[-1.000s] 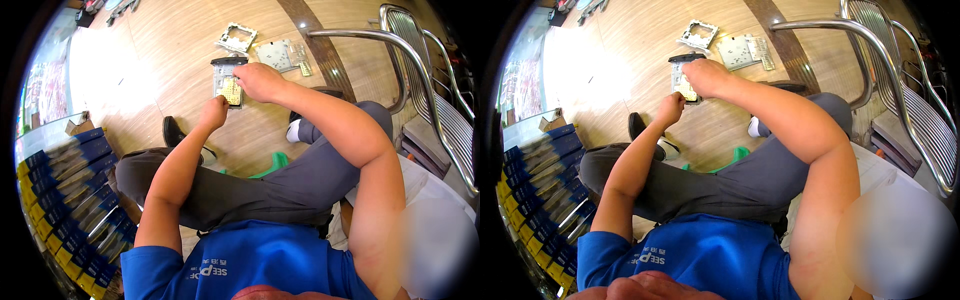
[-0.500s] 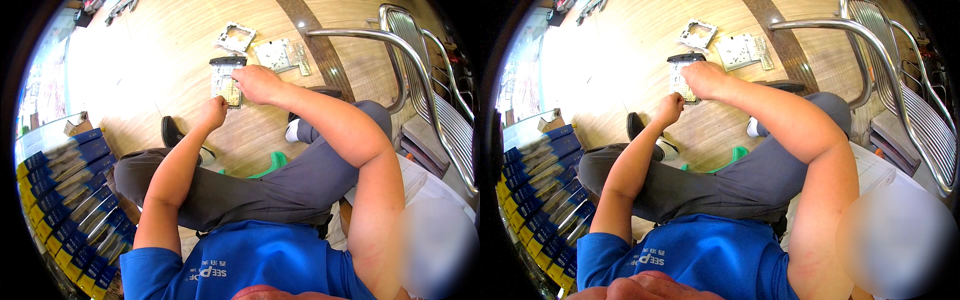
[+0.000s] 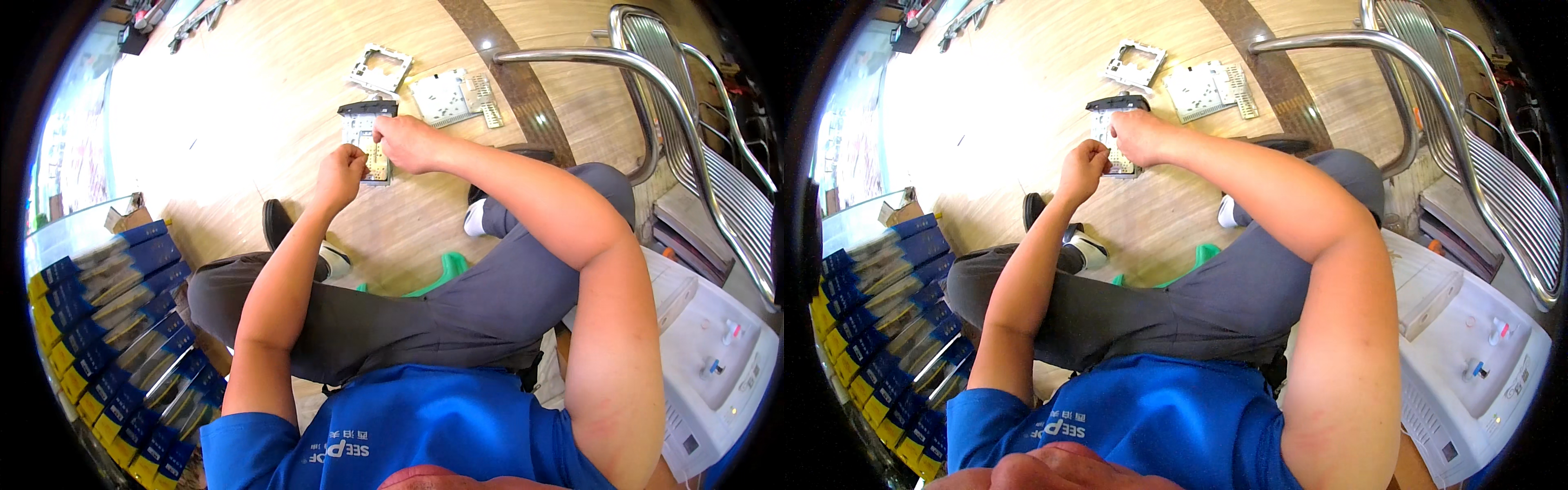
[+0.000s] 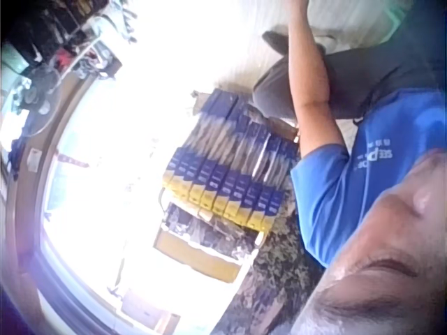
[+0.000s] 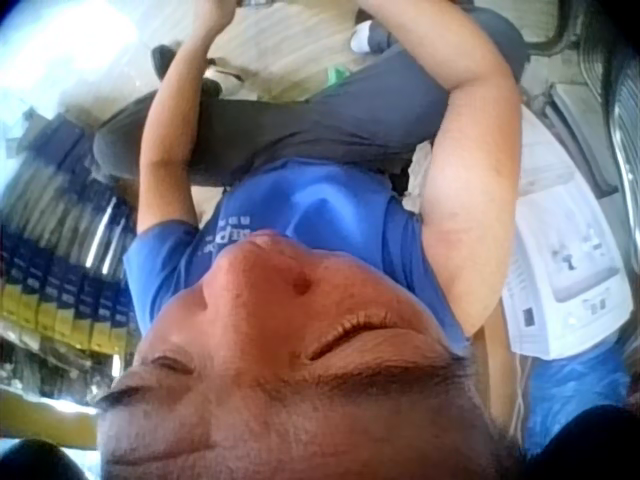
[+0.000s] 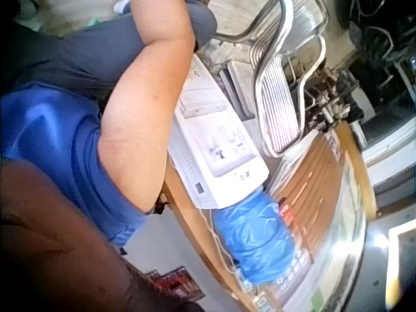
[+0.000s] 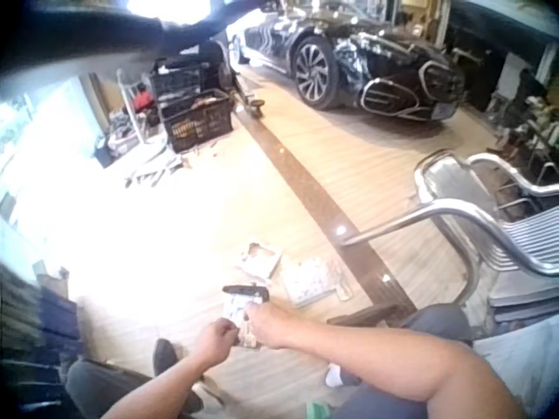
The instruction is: The person assembles components of an electronic device, threading a thin wire through a metal casing and securing a green circuit board into place by hand.
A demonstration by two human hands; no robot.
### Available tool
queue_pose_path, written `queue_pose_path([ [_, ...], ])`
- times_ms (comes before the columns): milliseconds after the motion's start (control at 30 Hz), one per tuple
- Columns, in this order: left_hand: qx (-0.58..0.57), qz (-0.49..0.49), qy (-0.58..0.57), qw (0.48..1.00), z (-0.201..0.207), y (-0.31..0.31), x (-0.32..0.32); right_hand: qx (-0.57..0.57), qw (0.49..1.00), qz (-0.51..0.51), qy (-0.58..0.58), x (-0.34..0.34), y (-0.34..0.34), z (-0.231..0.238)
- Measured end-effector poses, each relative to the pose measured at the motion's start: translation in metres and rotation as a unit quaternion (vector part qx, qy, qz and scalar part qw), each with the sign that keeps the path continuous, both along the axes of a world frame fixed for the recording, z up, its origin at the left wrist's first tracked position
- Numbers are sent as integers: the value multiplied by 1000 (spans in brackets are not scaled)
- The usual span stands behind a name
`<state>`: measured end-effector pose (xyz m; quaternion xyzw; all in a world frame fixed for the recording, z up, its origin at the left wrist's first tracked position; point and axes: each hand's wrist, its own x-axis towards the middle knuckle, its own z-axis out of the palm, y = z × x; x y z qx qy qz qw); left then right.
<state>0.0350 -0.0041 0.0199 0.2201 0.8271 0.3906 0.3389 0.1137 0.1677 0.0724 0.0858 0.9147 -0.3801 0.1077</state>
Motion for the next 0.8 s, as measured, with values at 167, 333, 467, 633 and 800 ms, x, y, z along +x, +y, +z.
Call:
queue_pose_path([
  [167, 8, 11, 36, 999, 13, 9, 4, -81, 995, -64, -8, 1, -8, -17],
  [333, 38, 26, 30, 999, 7, 13, 6, -129, 983, -128, -17, 0, -6, -35],
  [467, 44, 4, 29, 999, 10, 14, 11, -213, 963, -147, -77, 1, -5, -37],
  [633, 36, -15, 27, 999, 7, 13, 13, -158, 980, -112, -40, 3, -5, -35],
  [800, 54, -31, 54, 997, 6, 12, 11, -173, 978, -101, -50, 2, -1, -35],
])
